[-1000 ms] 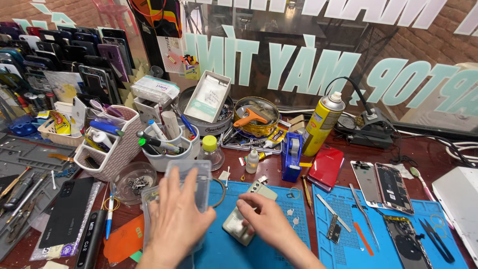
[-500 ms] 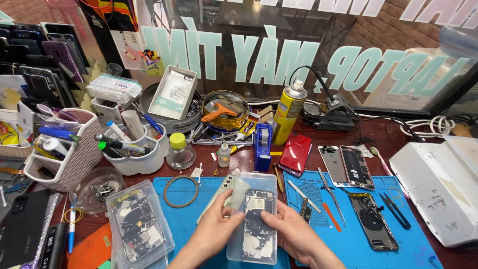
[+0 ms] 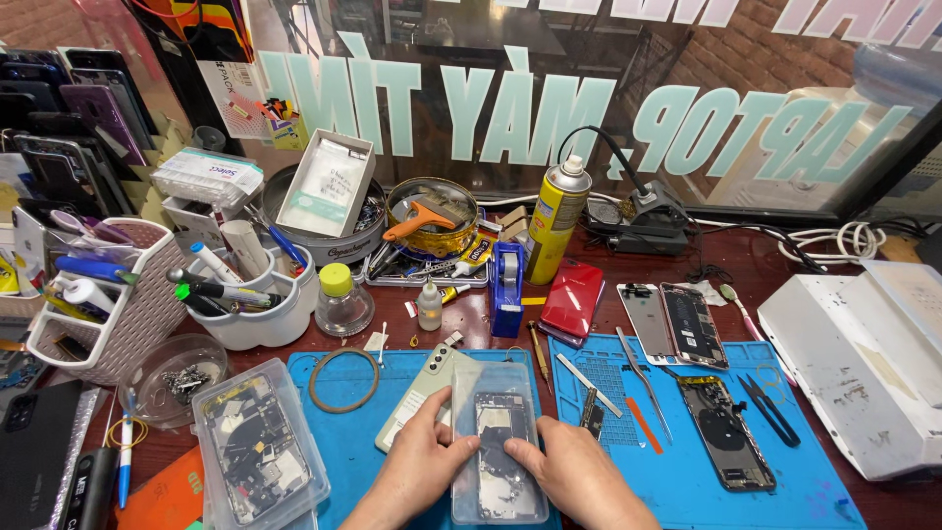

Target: The person applies adhesive to a smartphone frame, aligns and presses the back cover, then uses a small tool to adjust internal components and connectors. The person handles multiple phone parts and tools on a cluttered workbench.

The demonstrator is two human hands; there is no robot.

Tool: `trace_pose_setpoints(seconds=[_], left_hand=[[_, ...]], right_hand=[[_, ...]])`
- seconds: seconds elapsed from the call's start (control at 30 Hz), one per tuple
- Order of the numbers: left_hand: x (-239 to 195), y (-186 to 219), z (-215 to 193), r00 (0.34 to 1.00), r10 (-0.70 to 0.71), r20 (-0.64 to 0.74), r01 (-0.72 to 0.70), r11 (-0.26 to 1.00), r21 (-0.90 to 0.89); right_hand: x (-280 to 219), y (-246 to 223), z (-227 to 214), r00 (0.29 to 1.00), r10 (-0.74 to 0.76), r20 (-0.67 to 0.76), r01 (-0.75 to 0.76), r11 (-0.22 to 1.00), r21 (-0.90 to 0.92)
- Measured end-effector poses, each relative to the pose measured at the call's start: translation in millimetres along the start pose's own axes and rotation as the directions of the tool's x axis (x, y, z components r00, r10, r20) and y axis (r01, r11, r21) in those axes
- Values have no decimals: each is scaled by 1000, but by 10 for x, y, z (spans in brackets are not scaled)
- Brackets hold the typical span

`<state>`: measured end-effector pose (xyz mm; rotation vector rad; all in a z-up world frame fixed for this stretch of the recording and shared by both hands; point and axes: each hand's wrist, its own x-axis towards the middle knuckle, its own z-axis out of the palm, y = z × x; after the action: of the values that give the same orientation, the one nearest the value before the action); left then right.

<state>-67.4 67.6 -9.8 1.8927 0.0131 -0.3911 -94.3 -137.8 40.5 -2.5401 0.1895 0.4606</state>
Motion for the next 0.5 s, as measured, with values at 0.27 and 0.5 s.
trace_pose_setpoints(seconds=[0.27, 0.5], left_hand=[[64, -82, 62, 1000, 0, 16, 1, 999, -53], [-13, -116, 80, 989, 18, 144, 32, 941, -338]], right_hand=[[57, 99, 49, 999, 12, -46, -12, 1000, -3], [89, 140, -64, 989, 148, -14, -131, 909, 396]])
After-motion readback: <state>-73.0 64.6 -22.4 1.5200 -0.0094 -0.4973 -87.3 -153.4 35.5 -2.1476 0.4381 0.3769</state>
